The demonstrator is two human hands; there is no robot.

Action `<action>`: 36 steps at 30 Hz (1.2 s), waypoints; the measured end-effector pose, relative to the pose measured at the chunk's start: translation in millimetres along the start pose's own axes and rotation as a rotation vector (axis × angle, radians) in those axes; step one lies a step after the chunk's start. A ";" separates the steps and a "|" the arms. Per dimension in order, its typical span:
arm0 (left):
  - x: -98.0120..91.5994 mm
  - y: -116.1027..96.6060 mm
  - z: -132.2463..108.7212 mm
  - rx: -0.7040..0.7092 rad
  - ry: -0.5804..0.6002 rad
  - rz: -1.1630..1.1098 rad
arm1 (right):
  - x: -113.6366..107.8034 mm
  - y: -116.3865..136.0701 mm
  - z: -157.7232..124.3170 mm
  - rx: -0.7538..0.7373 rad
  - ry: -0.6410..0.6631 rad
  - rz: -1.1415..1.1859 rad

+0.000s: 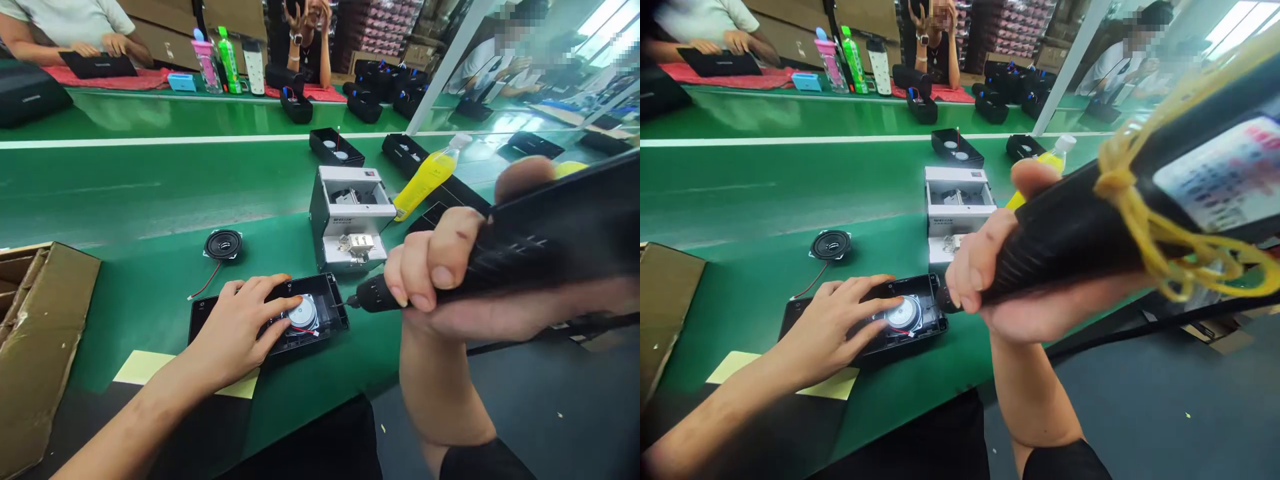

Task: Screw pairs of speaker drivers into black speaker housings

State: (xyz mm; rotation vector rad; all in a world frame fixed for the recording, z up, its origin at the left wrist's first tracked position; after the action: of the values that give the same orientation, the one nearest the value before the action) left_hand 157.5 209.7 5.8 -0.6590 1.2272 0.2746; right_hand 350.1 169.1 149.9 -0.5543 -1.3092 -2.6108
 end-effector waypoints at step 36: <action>-1.6 -4.9 -0.9 -0.027 -0.006 0.009 | -4.1 -86.4 -40.4 0.111 0.036 0.148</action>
State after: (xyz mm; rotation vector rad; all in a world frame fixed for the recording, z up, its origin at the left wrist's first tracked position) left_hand 158.9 205.5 8.7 -0.6757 1.2232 0.3011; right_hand 316.8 188.6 62.6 -0.5609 -1.3381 -2.4025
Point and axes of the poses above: each hand's wrist, its own z-axis towards the middle knuckle, its own x-axis out of the palm, y = z × x, the point moved 10 cm from there along z, towards the middle knuckle, and after that the axes turned 2 degrees about -y, right-handed, at the moved point
